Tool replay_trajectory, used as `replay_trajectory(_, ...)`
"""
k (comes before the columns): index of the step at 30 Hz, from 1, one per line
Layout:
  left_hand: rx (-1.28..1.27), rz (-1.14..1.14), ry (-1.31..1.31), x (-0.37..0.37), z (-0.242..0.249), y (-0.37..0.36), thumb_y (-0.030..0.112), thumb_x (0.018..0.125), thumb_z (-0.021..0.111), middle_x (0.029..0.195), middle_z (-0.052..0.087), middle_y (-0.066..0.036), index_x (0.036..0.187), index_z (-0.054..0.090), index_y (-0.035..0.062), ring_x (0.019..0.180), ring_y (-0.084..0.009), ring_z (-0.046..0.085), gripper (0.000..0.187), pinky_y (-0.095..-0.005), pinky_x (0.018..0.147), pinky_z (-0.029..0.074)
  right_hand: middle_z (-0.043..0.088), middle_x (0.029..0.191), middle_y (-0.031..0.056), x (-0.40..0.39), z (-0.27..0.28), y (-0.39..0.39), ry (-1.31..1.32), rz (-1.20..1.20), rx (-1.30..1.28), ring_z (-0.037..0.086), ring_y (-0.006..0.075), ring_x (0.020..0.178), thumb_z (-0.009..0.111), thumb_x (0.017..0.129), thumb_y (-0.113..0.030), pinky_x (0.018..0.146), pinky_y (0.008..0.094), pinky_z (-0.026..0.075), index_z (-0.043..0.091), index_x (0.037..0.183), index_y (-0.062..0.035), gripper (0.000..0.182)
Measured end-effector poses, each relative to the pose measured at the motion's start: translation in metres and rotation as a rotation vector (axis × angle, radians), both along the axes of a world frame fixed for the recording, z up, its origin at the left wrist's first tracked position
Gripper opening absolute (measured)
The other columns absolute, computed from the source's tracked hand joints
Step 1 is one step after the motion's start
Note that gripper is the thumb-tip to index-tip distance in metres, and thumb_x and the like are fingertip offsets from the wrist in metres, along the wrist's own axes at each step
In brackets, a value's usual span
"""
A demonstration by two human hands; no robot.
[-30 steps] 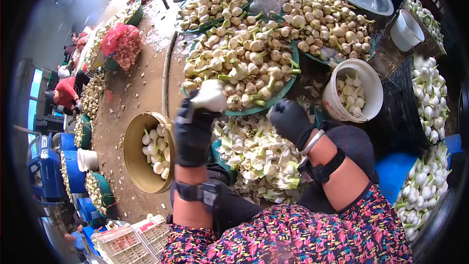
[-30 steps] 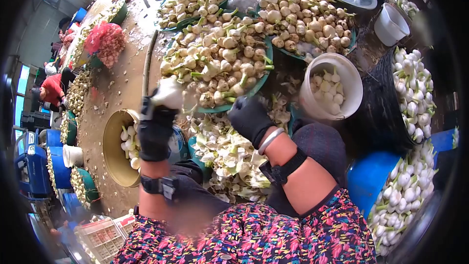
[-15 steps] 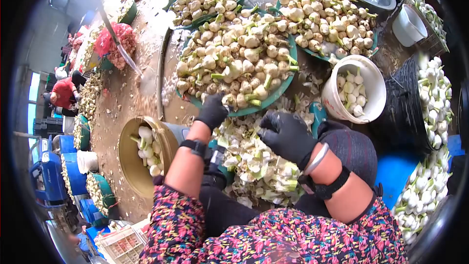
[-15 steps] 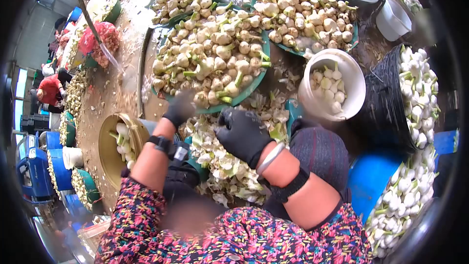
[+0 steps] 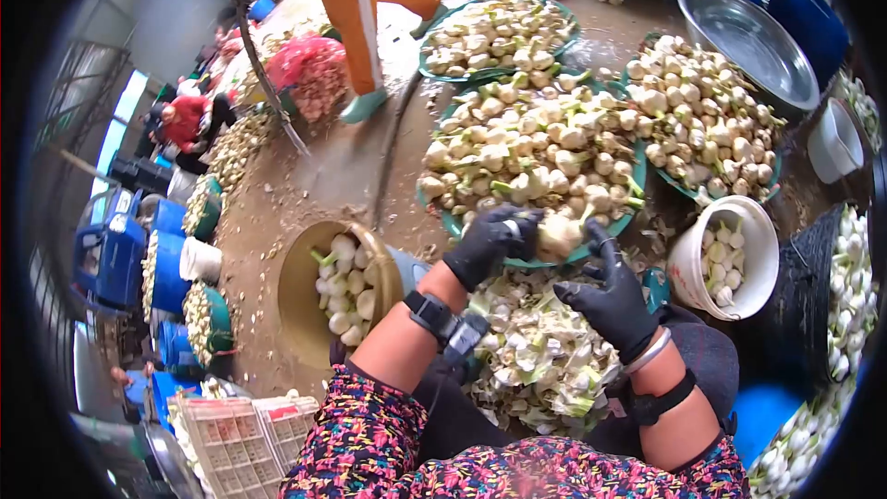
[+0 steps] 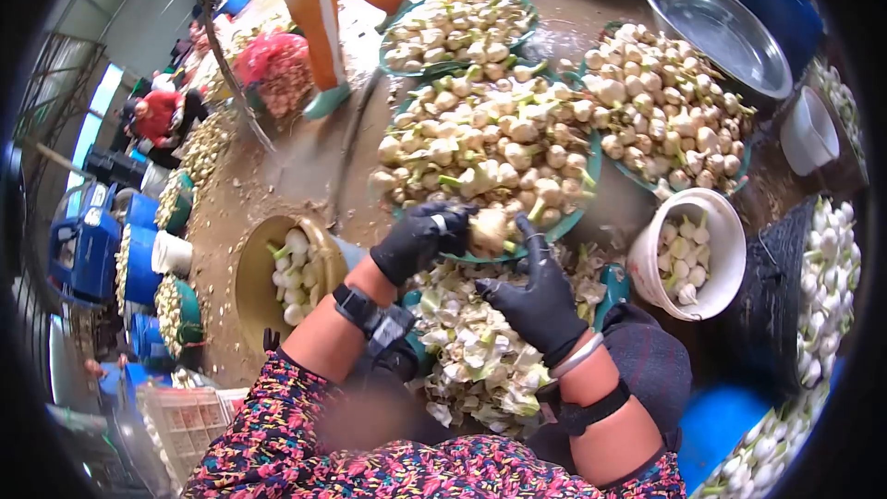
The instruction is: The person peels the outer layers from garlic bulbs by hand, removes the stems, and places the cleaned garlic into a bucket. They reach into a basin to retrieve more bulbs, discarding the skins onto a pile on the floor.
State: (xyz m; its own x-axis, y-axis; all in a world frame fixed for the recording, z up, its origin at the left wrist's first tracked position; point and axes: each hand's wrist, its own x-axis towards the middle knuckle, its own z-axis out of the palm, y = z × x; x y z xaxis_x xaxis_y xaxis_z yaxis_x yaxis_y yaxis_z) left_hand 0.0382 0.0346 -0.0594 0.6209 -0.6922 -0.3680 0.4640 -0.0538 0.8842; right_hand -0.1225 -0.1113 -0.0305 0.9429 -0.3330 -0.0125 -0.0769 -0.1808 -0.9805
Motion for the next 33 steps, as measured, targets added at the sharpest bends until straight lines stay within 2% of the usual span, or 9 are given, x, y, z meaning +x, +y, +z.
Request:
replay_trajectory(2, 0.010, -0.177, -0.378, -0.034, 0.039, 0.007, 0.014, 0.088, 0.054, 0.077, 0.057, -0.003, 0.108, 0.057, -0.0017, 0.067, -0.0116, 0.056, 0.026, -0.0243, 0.062, 0.047, 0.054, 0.114, 0.0135, 0.002, 0.011, 0.008, -0.073, 0.088, 0.534, 0.055, 0.0195, 0.099, 0.067, 0.071, -0.005, 0.081, 0.0308, 0.048, 0.027, 0.137, -0.0045, 0.077)
replay_trajectory(4, -0.020, -0.141, -0.241, -0.056, 0.056, 0.014, 0.014, 0.089, 0.052, 0.079, 0.056, -0.003, 0.110, 0.055, -0.0027, 0.070, -0.0114, 0.055, 0.027, -0.0239, 0.065, 0.046, 0.049, 0.118, 0.0125, 0.002, 0.006, 0.012, -0.166, 0.135, 0.728, 0.052, 0.0191, 0.105, 0.069, 0.070, 0.002, 0.086, 0.0315, 0.047, 0.032, 0.133, -0.0039, 0.073)
replay_trajectory(6, -0.106, 0.006, 0.047, -0.065, 0.058, 0.022, 0.021, 0.086, 0.058, 0.088, 0.060, -0.004, 0.107, 0.057, 0.0007, 0.073, -0.0118, 0.059, 0.030, -0.0251, 0.065, 0.048, 0.049, 0.118, 0.0121, -0.001, 0.008, 0.020, -0.223, 0.155, 0.689, 0.051, 0.0195, 0.107, 0.070, 0.069, 0.002, 0.089, 0.0327, 0.046, 0.035, 0.130, -0.0012, 0.070)
replay_trajectory(10, -0.155, 0.060, -0.110, -0.077, 0.053, 0.030, 0.015, 0.083, 0.056, 0.095, 0.060, -0.003, 0.109, 0.057, -0.0003, 0.082, -0.0107, 0.058, 0.030, -0.0247, 0.072, 0.048, 0.051, 0.117, 0.0125, -0.002, -0.005, 0.029, -0.318, 0.151, 0.413, 0.051, 0.0206, 0.108, 0.075, 0.064, 0.000, 0.092, 0.0336, 0.044, 0.037, 0.126, 0.0042, 0.073)
replay_trajectory(11, -0.194, 0.065, -0.072, -0.078, 0.054, 0.032, 0.014, 0.084, 0.056, 0.094, 0.060, -0.003, 0.111, 0.056, -0.0020, 0.081, -0.0102, 0.056, 0.031, -0.0243, 0.072, 0.047, 0.053, 0.115, 0.0121, -0.002, -0.001, 0.033, -0.295, 0.149, 0.644, 0.053, 0.0212, 0.106, 0.075, 0.064, 0.001, 0.091, 0.0338, 0.045, 0.039, 0.125, 0.0035, 0.072)
replay_trajectory(14, -0.199, -0.003, 0.004, -0.071, 0.052, 0.037, 0.011, 0.084, 0.055, 0.088, 0.059, -0.004, 0.113, 0.054, -0.0049, 0.076, -0.0104, 0.055, 0.033, -0.0243, 0.069, 0.046, 0.053, 0.114, 0.0125, -0.001, 0.002, 0.030, -0.198, 0.126, 0.708, 0.055, 0.0217, 0.103, 0.072, 0.062, 0.006, 0.088, 0.0343, 0.048, 0.042, 0.123, 0.0023, 0.068)
replay_trajectory(20, -0.271, 0.005, 0.130, -0.068, 0.053, 0.037, 0.008, 0.085, 0.055, 0.104, 0.061, -0.010, 0.117, 0.052, -0.0027, 0.088, -0.0160, 0.060, 0.034, -0.0284, 0.077, 0.049, 0.053, 0.116, 0.0127, 0.002, 0.016, 0.028, -0.161, 0.119, 0.708, 0.055, 0.0207, 0.103, 0.073, 0.062, 0.002, 0.086, 0.0318, 0.048, 0.041, 0.125, 0.0014, 0.071)
replay_trajectory(28, -0.250, 0.038, 0.057, -0.069, 0.045, 0.033, 0.011, 0.082, 0.060, 0.098, 0.061, -0.007, 0.117, 0.052, -0.0006, 0.082, -0.0134, 0.059, 0.038, -0.0283, 0.075, 0.050, 0.050, 0.119, 0.0103, 0.005, 0.003, 0.029, -0.300, 0.131, 0.452, 0.050, 0.0209, 0.108, 0.081, 0.058, -0.009, 0.094, 0.0333, 0.041, 0.042, 0.126, 0.0011, 0.079)
replay_trajectory(33, -0.206, -0.017, 0.022, -0.065, 0.038, 0.038, 0.005, 0.078, 0.060, 0.094, 0.062, -0.005, 0.109, 0.058, -0.0001, 0.082, -0.0127, 0.059, 0.031, -0.0274, 0.075, 0.048, 0.052, 0.115, 0.0103, 0.002, 0.015, 0.028, -0.249, 0.165, 0.472, 0.055, 0.0197, 0.101, 0.072, 0.073, -0.017, 0.085, 0.0325, 0.047, 0.044, 0.123, 0.0008, 0.060)
